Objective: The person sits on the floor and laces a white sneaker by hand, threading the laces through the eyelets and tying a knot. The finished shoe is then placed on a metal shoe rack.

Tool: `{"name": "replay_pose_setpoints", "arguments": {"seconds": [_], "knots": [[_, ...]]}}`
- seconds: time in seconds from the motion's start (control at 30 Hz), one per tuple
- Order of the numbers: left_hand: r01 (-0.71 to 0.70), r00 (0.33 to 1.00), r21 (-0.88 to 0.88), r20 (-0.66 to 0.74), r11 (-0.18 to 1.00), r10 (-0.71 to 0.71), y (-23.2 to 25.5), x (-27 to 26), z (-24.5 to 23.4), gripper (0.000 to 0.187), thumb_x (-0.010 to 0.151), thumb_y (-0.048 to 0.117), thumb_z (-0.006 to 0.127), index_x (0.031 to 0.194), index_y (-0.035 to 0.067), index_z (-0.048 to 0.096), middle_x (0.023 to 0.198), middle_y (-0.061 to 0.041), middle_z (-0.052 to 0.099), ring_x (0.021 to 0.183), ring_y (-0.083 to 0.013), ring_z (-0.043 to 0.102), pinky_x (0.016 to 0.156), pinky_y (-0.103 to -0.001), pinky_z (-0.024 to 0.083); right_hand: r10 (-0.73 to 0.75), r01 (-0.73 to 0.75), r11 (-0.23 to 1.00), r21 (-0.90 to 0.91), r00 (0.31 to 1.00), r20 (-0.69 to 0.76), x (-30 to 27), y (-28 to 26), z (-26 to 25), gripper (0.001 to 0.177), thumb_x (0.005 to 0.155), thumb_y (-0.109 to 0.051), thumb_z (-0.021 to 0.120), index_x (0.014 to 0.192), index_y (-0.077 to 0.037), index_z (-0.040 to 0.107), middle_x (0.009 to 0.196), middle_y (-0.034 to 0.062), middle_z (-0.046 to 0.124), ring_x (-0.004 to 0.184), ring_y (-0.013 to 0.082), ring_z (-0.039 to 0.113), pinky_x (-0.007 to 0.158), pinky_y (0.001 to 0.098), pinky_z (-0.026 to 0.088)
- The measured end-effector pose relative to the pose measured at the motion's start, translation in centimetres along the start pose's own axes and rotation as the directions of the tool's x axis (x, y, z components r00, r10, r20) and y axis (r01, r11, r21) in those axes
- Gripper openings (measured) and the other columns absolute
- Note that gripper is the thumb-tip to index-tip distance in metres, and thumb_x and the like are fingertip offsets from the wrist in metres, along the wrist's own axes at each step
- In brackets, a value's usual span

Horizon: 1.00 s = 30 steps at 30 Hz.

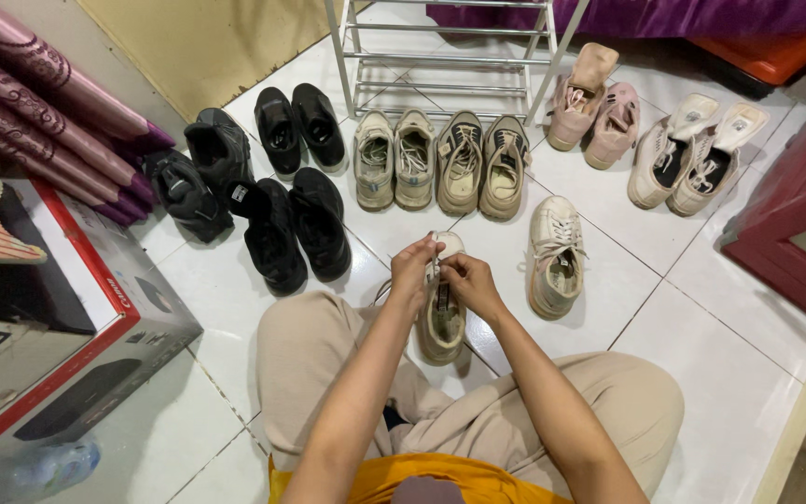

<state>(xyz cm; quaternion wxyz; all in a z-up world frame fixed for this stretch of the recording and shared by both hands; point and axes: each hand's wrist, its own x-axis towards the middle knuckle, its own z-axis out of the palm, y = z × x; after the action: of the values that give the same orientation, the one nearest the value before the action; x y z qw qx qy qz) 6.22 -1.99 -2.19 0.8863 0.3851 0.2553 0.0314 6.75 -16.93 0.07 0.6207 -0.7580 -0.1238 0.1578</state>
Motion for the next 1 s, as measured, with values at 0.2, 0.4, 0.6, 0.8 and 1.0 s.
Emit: {"name": "replay_pose_setpoints", "arguments": {"seconds": [0.2,0.4,0.6,0.8,1.0], "knots": [[-0.197,0.975,0.199,0.144,0.960,0.170,1.8,-4.0,3.5,0.020,0.099,0.011,0.067,0.110,-0.006,0.073,0.094,-0.008,0.075,0.083,-0.0133,0.067,0.078,-0.027,0.054,0.000,0.018,0.876,0.481,0.999,-0.038,0.4,-2.0,-1.0,0.027,0.097,-0.015,0.058,0.114,0.001,0.071,0.098,0.0007,0.074,0.083,0.0096,0.064,0.082,0.0273,0.053],[-0.358,0.933,0.557,0.193,0.750,0.302,3.4,-7.0,6.3,0.021,0.096,0.019,0.067,0.104,0.003,0.077,0.085,-0.005,0.078,0.080,-0.0120,0.071,0.082,-0.031,0.051,-0.033,0.017,0.764,0.645,0.999,0.013,-0.1,-3.8,-3.2,0.029,0.099,-0.021,0.063,0.117,0.001,0.071,0.100,0.0025,0.074,0.090,0.0108,0.066,0.085,0.0301,0.054],[-0.492,0.844,0.759,0.297,0.426,0.446,2.9,-9.1,6.7,0.024,0.095,0.033,0.068,0.096,0.012,0.080,0.086,0.000,0.078,0.083,-0.0149,0.070,0.088,-0.035,0.042,0.042,-0.026,0.759,0.651,0.999,-0.009,-0.2,-3.7,-4.5,0.017,0.096,-0.015,0.074,0.105,-0.001,0.072,0.095,0.0047,0.074,0.086,0.0129,0.066,0.083,0.0316,0.053],[-0.378,0.856,0.881,0.215,0.285,0.471,2.3,-10.0,5.9,0.018,0.088,0.034,0.072,0.089,0.018,0.080,0.086,0.002,0.077,0.100,-0.0144,0.062,0.091,-0.045,0.022,0.055,0.018,0.790,0.612,0.994,-0.099,-0.1,-4.4,-6.1,0.021,0.096,-0.020,0.074,0.101,0.000,0.075,0.096,0.0046,0.074,0.086,0.0104,0.064,0.083,0.0287,0.052],[-0.298,0.788,0.946,0.169,0.126,0.592,3.6,-9.0,2.7,0.015,0.088,0.033,0.073,0.084,0.020,0.077,0.084,0.003,0.071,0.104,-0.0176,0.059,0.092,-0.048,0.021,0.028,0.088,0.822,0.563,0.981,-0.193,-0.4,-6.0,-7.6,0.024,0.095,-0.021,0.073,0.102,0.002,0.075,0.095,0.0060,0.075,0.085,0.0113,0.065,0.082,0.0276,0.052]]}}
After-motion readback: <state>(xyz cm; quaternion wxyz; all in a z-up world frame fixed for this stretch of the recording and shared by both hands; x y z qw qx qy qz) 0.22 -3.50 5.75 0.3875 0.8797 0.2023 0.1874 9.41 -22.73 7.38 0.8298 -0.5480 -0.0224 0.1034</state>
